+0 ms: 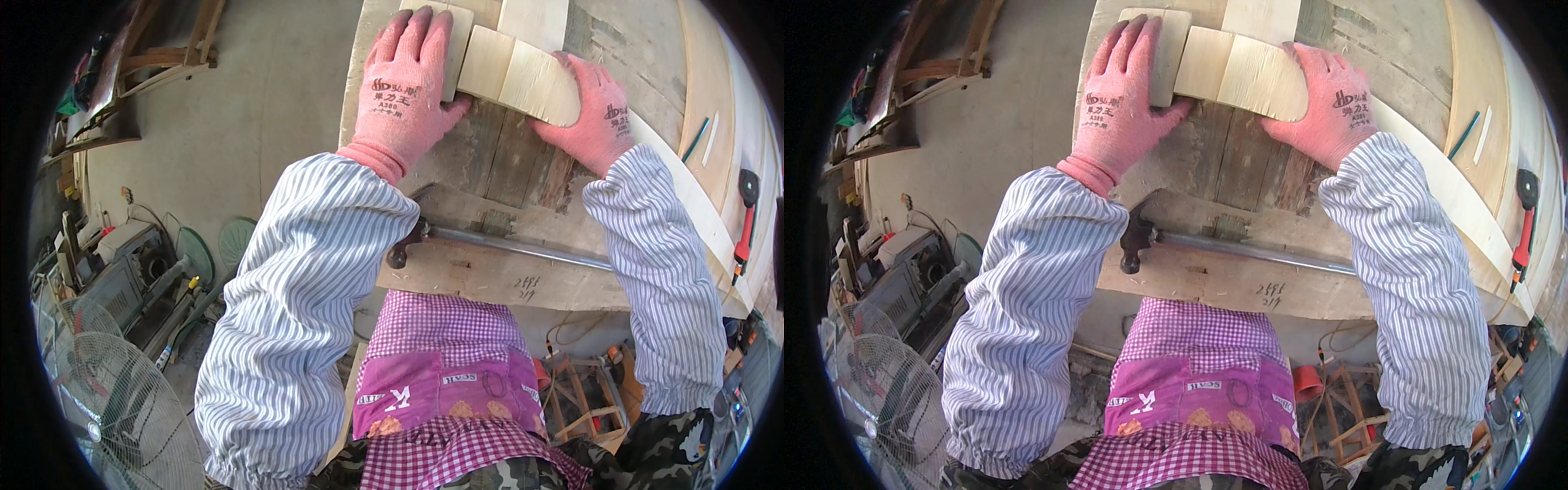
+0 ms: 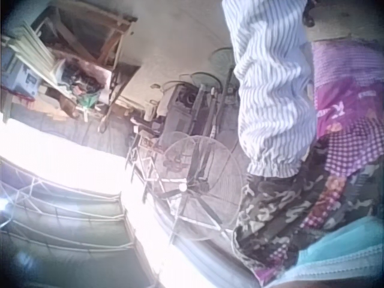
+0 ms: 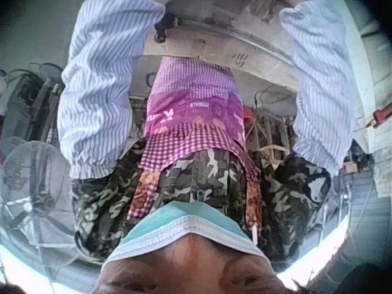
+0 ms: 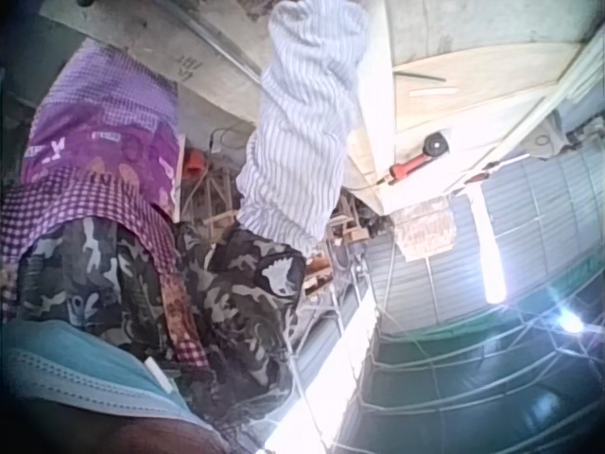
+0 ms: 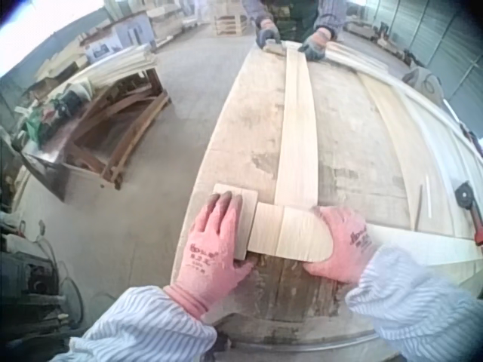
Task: The person assembles a wooden crate by placing wooden planks and blocks onto a large plywood base and securing them with a red pneumatic nail gun. The person repeatedly positions pieces, aligns them, and fastens them in place.
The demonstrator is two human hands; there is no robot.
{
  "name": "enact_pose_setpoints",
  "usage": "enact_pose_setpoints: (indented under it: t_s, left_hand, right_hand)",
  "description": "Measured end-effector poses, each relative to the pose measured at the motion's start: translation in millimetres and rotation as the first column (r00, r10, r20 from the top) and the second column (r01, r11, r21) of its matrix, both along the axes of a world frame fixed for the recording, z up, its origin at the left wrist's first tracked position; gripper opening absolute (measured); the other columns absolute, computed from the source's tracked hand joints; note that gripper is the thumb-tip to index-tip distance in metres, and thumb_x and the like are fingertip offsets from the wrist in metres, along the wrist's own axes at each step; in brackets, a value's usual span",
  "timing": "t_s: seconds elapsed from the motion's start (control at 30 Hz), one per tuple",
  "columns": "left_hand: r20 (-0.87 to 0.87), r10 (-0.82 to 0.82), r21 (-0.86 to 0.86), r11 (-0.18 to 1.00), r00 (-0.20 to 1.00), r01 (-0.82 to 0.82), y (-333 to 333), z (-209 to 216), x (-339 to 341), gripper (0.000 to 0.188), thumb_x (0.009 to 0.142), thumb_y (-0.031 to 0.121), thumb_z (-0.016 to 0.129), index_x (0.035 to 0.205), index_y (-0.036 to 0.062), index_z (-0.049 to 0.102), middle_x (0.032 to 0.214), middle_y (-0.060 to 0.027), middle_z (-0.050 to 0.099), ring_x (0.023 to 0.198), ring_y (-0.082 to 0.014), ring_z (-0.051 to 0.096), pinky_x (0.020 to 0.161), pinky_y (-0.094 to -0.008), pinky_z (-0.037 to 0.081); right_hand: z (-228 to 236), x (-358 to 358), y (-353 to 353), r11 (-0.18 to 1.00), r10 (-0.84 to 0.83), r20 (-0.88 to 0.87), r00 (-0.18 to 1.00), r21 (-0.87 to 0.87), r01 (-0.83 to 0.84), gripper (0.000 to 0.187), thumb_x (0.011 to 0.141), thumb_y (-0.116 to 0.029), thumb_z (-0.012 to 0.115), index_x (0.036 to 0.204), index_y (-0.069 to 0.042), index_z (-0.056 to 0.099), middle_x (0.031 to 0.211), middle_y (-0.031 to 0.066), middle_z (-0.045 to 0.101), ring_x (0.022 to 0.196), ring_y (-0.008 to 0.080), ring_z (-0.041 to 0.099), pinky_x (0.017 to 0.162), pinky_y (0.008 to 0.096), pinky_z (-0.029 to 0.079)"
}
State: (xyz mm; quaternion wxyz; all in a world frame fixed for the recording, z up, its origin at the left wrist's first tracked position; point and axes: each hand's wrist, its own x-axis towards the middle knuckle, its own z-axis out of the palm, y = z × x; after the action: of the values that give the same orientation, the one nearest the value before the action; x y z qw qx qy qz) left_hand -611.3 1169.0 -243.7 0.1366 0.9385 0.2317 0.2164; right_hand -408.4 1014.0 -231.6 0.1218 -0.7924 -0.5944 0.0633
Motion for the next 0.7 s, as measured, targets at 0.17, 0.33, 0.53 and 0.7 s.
enact_pose_setpoints:
  t_s: [0.17, 0.33, 0.53, 0.7]
  left_hand:
    - [-0.039, 0.042, 0.01, 0.999, 0.998, -0.042, -0.2, 1.9, -0.9, 0.092, 0.066, 0.028, 0.083, 0.142, 0.0036, 0.037, 0.141, -0.0175, 0.045, 0.133, -0.0369, 0.04, 0.111, -0.0443, 0.035]
    - [-0.007, 0.002, -0.031, 1.0, 1.0, -0.002, 0.5, 1.2, -2.7, 0.091, 0.067, 0.028, 0.082, 0.141, 0.0032, 0.036, 0.141, -0.0178, 0.042, 0.133, -0.0359, 0.038, 0.112, -0.0472, 0.031]
    - [-0.004, -0.011, -0.023, 1.0, 1.0, 0.011, 0.8, 3.5, -2.8, 0.091, 0.067, 0.027, 0.082, 0.143, 0.0038, 0.036, 0.142, -0.0172, 0.043, 0.134, -0.0358, 0.038, 0.112, -0.0459, 0.032]
    - [-0.024, -0.017, -0.012, 1.0, 1.0, 0.017, 1.0, 4.4, -2.0, 0.091, 0.068, 0.028, 0.081, 0.144, 0.0039, 0.036, 0.143, -0.0171, 0.043, 0.134, -0.0362, 0.038, 0.111, -0.0454, 0.033]
  right_hand:
    - [-0.3, -1.5, 2.3, 0.999, 0.008, 0.009, 1.0, 0.036, -0.008, 0.084, 0.061, -0.038, 0.08, 0.132, -0.006, 0.048, 0.124, 0.016, 0.056, 0.116, 0.0331, 0.053, 0.1, 0.046, 0.039]
    - [0.8, -2.0, 1.4, 1.0, -0.004, -0.021, 1.0, 0.006, 0.004, 0.085, 0.06, -0.038, 0.08, 0.132, -0.005, 0.048, 0.125, 0.017, 0.056, 0.117, 0.0339, 0.053, 0.101, 0.046, 0.038]
    - [-0.5, -1.6, 2.6, 1.0, -0.003, -0.012, 1.0, 0.019, 0.003, 0.085, 0.061, -0.039, 0.08, 0.131, -0.004, 0.049, 0.125, 0.0169, 0.056, 0.117, 0.0338, 0.053, 0.101, 0.0461, 0.039]
    - [-0.5, -0.1, 1.0, 1.0, -0.001, -0.021, 1.0, 0.008, 0.001, 0.085, 0.06, -0.039, 0.081, 0.131, -0.004, 0.049, 0.126, 0.0172, 0.056, 0.117, 0.0346, 0.053, 0.1, 0.0457, 0.04]
